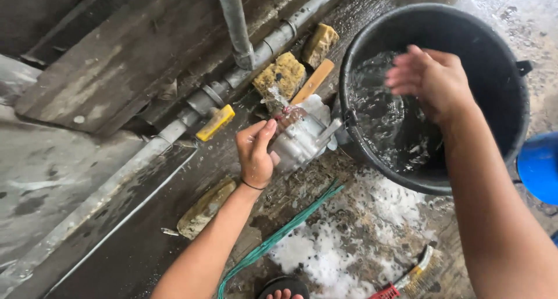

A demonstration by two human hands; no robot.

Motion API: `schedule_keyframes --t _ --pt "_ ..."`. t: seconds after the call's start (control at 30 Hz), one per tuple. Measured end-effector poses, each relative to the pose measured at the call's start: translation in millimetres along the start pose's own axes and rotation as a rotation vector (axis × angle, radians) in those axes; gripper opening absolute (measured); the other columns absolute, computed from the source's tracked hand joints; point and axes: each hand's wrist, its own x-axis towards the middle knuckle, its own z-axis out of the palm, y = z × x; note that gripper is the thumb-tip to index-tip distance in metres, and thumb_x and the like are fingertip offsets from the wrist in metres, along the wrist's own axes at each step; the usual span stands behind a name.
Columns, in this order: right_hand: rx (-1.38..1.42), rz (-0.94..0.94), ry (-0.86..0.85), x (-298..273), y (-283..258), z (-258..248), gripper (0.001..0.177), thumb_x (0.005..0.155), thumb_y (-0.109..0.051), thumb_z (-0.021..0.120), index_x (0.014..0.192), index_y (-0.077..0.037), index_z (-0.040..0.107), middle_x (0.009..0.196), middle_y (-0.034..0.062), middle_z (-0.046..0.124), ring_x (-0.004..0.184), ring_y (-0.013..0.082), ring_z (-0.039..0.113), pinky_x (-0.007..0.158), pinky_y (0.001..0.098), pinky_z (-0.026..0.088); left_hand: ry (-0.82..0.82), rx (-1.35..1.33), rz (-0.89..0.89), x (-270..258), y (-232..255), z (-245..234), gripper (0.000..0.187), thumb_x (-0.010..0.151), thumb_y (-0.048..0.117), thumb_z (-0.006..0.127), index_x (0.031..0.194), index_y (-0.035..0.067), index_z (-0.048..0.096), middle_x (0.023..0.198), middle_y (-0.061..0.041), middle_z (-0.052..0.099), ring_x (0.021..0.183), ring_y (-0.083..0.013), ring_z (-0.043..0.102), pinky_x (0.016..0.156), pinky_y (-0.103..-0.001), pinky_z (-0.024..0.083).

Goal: Cleaning a metal car alternator using a brush and soapy water on a workshop floor.

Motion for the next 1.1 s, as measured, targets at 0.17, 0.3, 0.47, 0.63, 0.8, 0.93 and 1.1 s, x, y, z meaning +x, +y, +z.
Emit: schedule_keyframes --t 0.17,0.3,0.47,0.63,0.8,0.93,1.1 --pt "-0.867 0.381 0.323 64.4 97.4 -45.0 0.074 0.102 -0.056 0.058 0.134 0.011 0.059 0.133 0.0308 0.062 0.122 0.047 0.059 0.097 0.0491 0.048 -0.086 0.059 0.062 2.5 0.0 -14.0 0.054 0.101 0.026 0.05 0.052 0.013 0.032 0.043 0.003 0.03 0.041 -0.0103 0.027 0.048 -0.03 0.02" --pt "-0.366 0.505 -0.071 8.6 32.3 2.8 0.047 0.107 -0.042 0.058 0.106 0.005 0.064 0.095 0.0176 0.067 0.076 0.0285 0.063 0.073 0.0382 0.051 -0.134 0.055 0.078 1.5 -12.5 -18.7 0.046 0.099 0.024 0.05 0.059 0.015 0.029 0.055 0.005 0.026 0.051 -0.0085 0.025 0.053 -0.032 0.018" --pt "-0.214 0.109 -0.321 -76.7 -41.0 44.3 0.063 0.11 -0.048 0.049 0.062 -0.009 0.057 0.048 0.0028 0.047 0.039 0.0137 0.04 0.036 0.0273 0.029 -0.132 0.085 0.096 -0.6 -12.4 -18.7 0.046 0.1 0.024 0.049 0.06 0.015 0.027 0.056 0.005 0.024 0.052 -0.0095 0.023 0.055 -0.033 0.017" --pt "-0.448 -0.409 -0.325 -139.9 -68.5 67.7 0.04 0.102 -0.03 0.045 0.114 0.0 0.07 0.095 0.0108 0.078 0.074 0.0163 0.077 0.063 0.0253 0.069 -0.155 0.117 0.052 -13.2 -5.4 -11.6 0.046 0.098 0.024 0.052 0.062 0.017 0.023 0.062 0.006 0.021 0.059 -0.0085 0.02 0.058 -0.033 0.015" --pt "-0.142 -0.022 0.321 -234.1 3.2 29.0 0.029 0.106 -0.02 0.052 0.11 0.001 0.071 0.076 0.0121 0.068 0.063 0.0182 0.061 0.057 0.0289 0.05 -0.223 0.167 0.004 -43.5 -5.7 -11.5 0.043 0.098 0.029 0.048 0.064 0.017 0.024 0.064 0.007 0.02 0.06 -0.009 0.022 0.057 -0.033 0.016" --pt "-0.04 0.189 0.817 -304.3 199.1 6.1 0.023 0.106 -0.019 0.062 0.087 -0.007 0.066 0.068 0.0056 0.064 0.055 0.01 0.057 0.048 0.0242 0.045 -0.242 0.073 -0.1 -85.3 -34.8 -6.5 0.044 0.099 0.031 0.047 0.061 0.016 0.032 0.062 0.007 0.028 0.059 -0.0091 0.028 0.057 -0.033 0.02" --pt "-0.561 0.459 0.966 -355.7 341.2 38.0 0.067 0.076 -0.05 0.081 0.123 -0.007 0.063 0.102 0.017 0.064 0.096 0.0348 0.063 0.091 0.0431 0.047 -0.203 0.107 -0.407 -146.3 -100.5 8.7 0.036 0.096 0.033 0.051 0.076 0.006 0.065 0.08 -0.006 0.059 0.082 -0.0163 0.056 0.076 -0.032 0.041"
